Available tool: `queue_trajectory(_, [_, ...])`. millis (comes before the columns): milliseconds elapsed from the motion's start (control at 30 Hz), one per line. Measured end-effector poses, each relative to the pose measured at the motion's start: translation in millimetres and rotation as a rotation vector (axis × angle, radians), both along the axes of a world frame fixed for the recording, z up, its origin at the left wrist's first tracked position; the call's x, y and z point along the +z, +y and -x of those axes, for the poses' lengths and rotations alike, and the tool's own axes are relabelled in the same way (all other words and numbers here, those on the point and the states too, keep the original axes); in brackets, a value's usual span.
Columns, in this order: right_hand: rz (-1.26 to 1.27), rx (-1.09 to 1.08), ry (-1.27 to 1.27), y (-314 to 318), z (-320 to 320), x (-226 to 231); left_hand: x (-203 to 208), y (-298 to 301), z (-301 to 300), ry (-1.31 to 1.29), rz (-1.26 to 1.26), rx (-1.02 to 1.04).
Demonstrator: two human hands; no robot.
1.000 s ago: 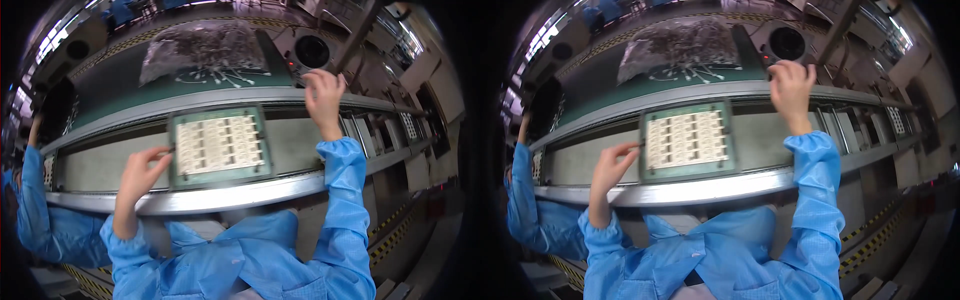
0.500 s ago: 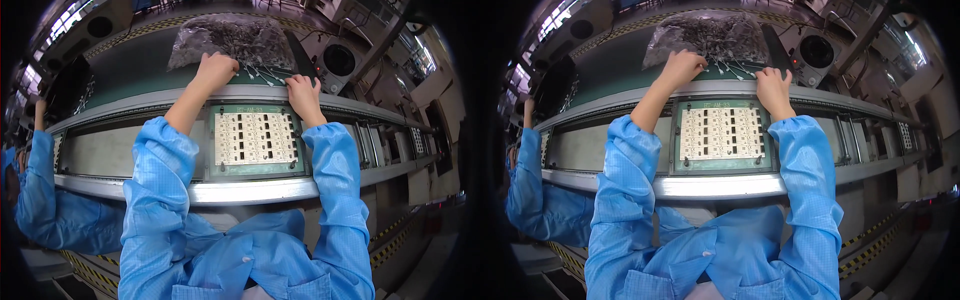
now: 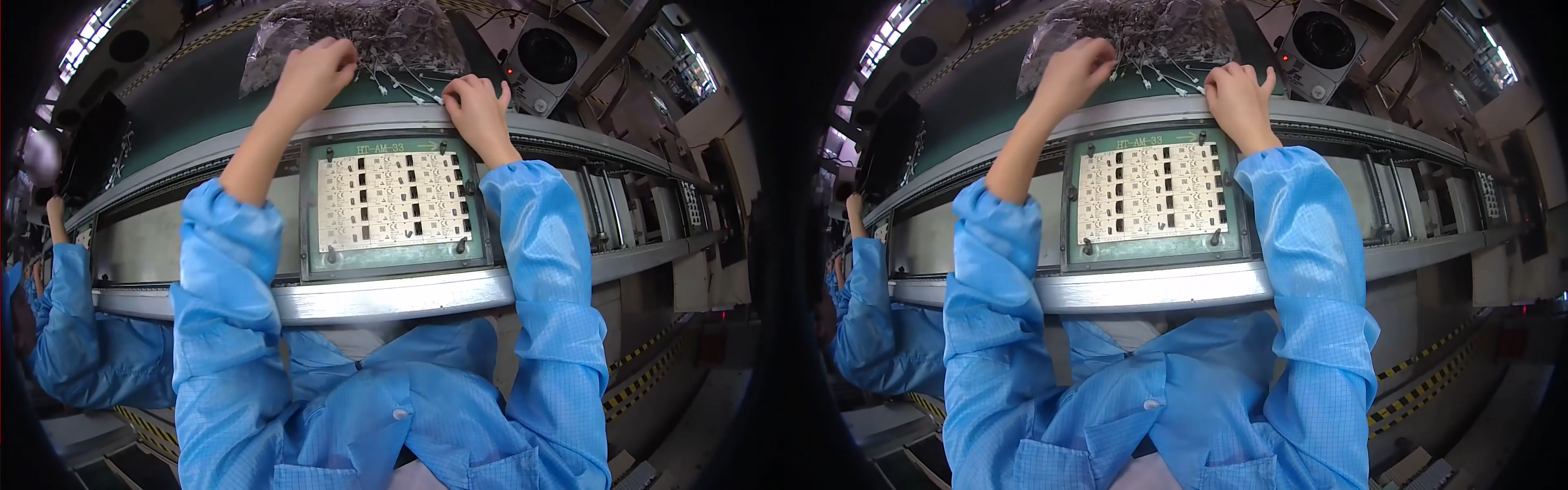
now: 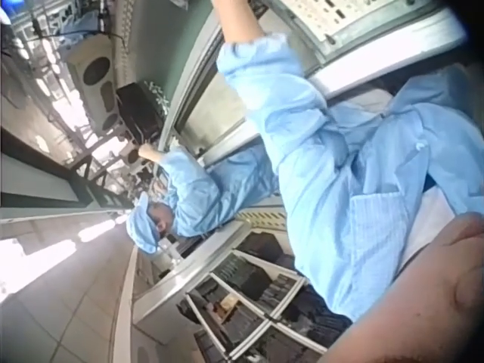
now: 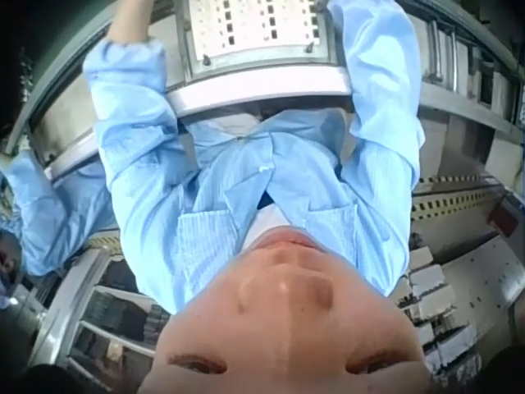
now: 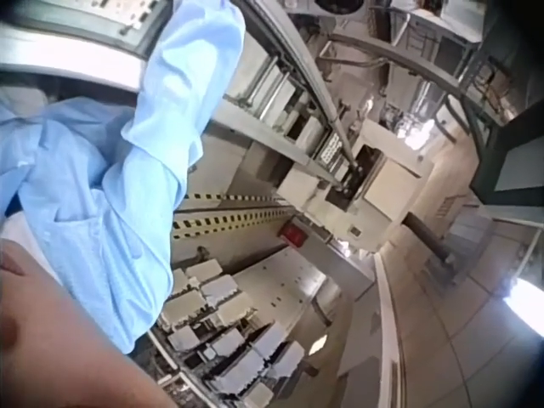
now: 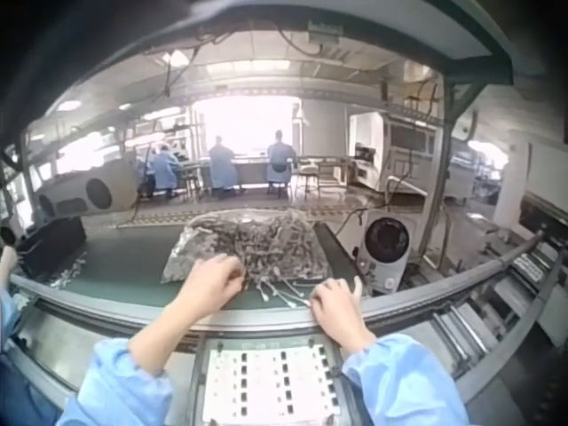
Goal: Manually inserting electronic components into circuit board jigs on a factory assembly line.
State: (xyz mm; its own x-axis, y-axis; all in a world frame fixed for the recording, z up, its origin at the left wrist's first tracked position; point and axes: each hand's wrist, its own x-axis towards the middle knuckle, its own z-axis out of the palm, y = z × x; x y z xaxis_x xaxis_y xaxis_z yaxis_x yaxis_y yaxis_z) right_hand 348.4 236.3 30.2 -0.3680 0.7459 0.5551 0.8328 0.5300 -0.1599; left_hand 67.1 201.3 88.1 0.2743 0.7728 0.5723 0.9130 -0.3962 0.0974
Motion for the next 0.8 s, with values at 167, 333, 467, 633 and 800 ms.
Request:
queue_trajectory(167, [-0.011, -0.027, 0.02, 1, -2, 4, 26, -82, 24, -0.736, 0.273, -0.197])
queue_trajectory(333, [0.06, 0.179, -0.002, -14, 43, 18, 19, -142, 31, -1.11, 0.352, -0.173])
queue_trajectory(467, [0.136, 0.181, -0.114, -22, 88, 20, 4, -143, 46, -1.047, 0.29, -0.227])
queue_trajectory(633, [0.301, 0.093, -0.059, 3, 99, 13, -25, -140, 44, 0.023, 0.125, 0.017])
queue_trajectory(800, [0.16, 0.1, -0.165, 12, 118, 16, -47, -137, 42, 0.138, -0.019, -0.009])
